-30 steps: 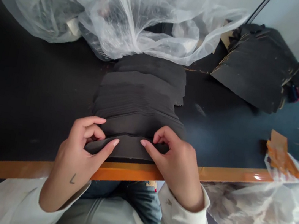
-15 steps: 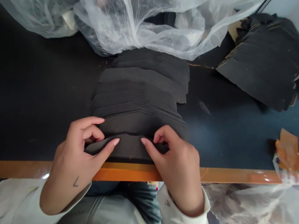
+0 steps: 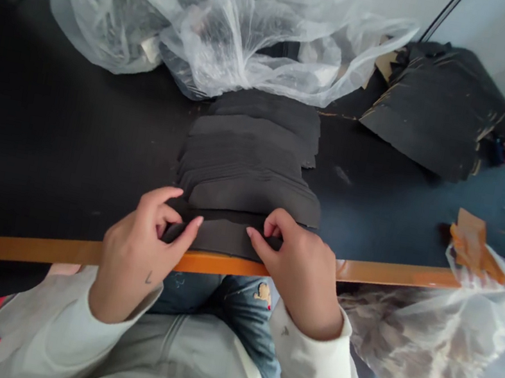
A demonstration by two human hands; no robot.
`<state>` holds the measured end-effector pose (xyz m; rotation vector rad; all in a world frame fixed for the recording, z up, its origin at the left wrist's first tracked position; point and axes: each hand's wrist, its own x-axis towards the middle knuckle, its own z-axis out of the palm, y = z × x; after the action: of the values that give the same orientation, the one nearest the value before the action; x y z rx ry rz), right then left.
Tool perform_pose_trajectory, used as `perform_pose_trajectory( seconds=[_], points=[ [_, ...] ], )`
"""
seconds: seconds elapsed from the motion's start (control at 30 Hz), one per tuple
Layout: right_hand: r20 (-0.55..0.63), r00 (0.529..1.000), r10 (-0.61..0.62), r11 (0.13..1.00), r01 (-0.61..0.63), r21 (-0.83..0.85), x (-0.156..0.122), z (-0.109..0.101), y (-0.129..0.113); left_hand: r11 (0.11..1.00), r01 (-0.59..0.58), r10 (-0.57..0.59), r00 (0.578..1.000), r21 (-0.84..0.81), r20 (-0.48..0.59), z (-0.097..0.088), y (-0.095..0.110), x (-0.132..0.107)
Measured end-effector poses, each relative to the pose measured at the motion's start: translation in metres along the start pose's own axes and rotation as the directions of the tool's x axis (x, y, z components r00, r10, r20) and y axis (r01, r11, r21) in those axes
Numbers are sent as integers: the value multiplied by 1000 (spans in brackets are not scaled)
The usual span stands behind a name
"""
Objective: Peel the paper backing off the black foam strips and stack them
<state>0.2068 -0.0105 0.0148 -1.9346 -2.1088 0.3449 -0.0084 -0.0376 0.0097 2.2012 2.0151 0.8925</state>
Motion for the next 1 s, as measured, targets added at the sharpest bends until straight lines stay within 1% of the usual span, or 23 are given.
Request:
perform_pose_trajectory(
  seconds=[0.07,0.1,0.2,0.27,0.33,0.43,0.57,0.67,0.83,1.0],
  points=[
    [7,1000,15,1000,-15,-12,-1,1,0,998,32,-30,999,49,-41,-10,-7,4],
    [12,1000,19,1000,-18,-15,0,1,-1,998,49,-48,998,38,-35,-16,-10,6],
    [24,999,37,999,-36,-22,1,1,-1,996,82,-80,995,-27,59,-29,-14,9],
    [29,998,50,998,-50,-27,1,1,-2,996,85,-83,992,-13,99,-32,-13,7],
    [26,998,61,998,-61,-28,1,2,-2,997,82,-83,991,7,109,-30,-12,3],
    [28,997,74,997,-73,-25,1,2,-2,998,63,-59,987,-18,146,-25,-13,-1],
    [34,996,80,996,-79,-38,1,2,-1,997,55,-45,982,-49,184,-22,-19,-3],
    [18,998,62,997,-61,-57,1,4,0,998,33,-20,978,-59,208,-21,-23,-5],
    [7,999,36,996,-35,-79,-1,7,5,999,-18,25,979,-37,201,-16,-27,-9],
    [-25,1000,-5,997,3,-75,-1,8,7,999,-43,48,979,-28,197,-14,-29,-9]
  ],
)
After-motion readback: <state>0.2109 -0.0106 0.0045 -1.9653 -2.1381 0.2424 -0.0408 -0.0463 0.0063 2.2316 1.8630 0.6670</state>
